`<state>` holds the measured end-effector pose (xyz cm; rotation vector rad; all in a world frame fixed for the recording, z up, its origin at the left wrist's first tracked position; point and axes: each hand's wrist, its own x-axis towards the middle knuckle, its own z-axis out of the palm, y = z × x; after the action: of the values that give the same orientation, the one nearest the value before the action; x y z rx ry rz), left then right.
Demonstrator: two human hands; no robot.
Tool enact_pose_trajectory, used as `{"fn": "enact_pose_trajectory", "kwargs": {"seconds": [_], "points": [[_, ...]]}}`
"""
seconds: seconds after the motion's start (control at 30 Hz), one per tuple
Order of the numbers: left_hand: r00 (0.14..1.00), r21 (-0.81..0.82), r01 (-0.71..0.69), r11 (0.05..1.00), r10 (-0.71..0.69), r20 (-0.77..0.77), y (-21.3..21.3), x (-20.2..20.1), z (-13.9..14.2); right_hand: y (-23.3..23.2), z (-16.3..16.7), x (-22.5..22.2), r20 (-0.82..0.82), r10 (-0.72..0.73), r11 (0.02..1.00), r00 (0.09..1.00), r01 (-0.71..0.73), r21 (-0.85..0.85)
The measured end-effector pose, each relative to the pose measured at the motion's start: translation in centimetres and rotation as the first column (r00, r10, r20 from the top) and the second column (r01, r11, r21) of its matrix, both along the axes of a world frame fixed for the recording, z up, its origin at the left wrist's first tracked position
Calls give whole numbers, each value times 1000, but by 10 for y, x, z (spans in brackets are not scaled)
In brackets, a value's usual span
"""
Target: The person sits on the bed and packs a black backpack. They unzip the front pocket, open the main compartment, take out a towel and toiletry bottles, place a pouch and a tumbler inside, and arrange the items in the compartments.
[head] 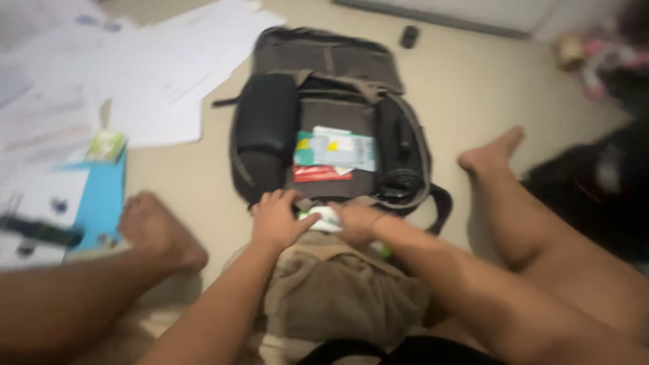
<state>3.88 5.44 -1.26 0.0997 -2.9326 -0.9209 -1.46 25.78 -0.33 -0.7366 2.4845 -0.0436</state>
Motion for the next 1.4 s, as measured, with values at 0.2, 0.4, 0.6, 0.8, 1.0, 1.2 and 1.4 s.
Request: {"fn": "enact_pose_trajectory", "kwargs": {"seconds": [0.2, 0.4, 0.6, 0.8, 1.0, 1.2, 1.4], "points": [[1000, 44, 8, 999, -9, 28, 1, 2, -10, 21, 31, -84, 383, -354, 829, 853, 476, -293], [1000, 23, -3, 1000, 3, -14, 4, 5, -12, -3, -22, -128, -349, -127, 990, 928, 97, -104], [999, 62, -34, 997, 32, 28, 3, 9, -14, -30, -107, -128, -555, -207, 978, 806, 187, -93], [999, 94, -37, 995, 34, 37, 4, 8, -13, -18, -87, -137, -502, -203, 979, 841, 166, -118], [1000, 54, -14, 998, 14, 4, 3, 6, -19, 6, -37, -129, -277, -534, 796, 799, 363, -484], [1000, 7, -5, 1000, 5, -4, 1, 2, -17, 45, 20, -96, 593, -375, -111, 713, 600, -792], [983, 145, -86, 986, 108, -147, -4, 8, -5, 84, 115, -39, 746, -93, -151, 659, 732, -665]]}}
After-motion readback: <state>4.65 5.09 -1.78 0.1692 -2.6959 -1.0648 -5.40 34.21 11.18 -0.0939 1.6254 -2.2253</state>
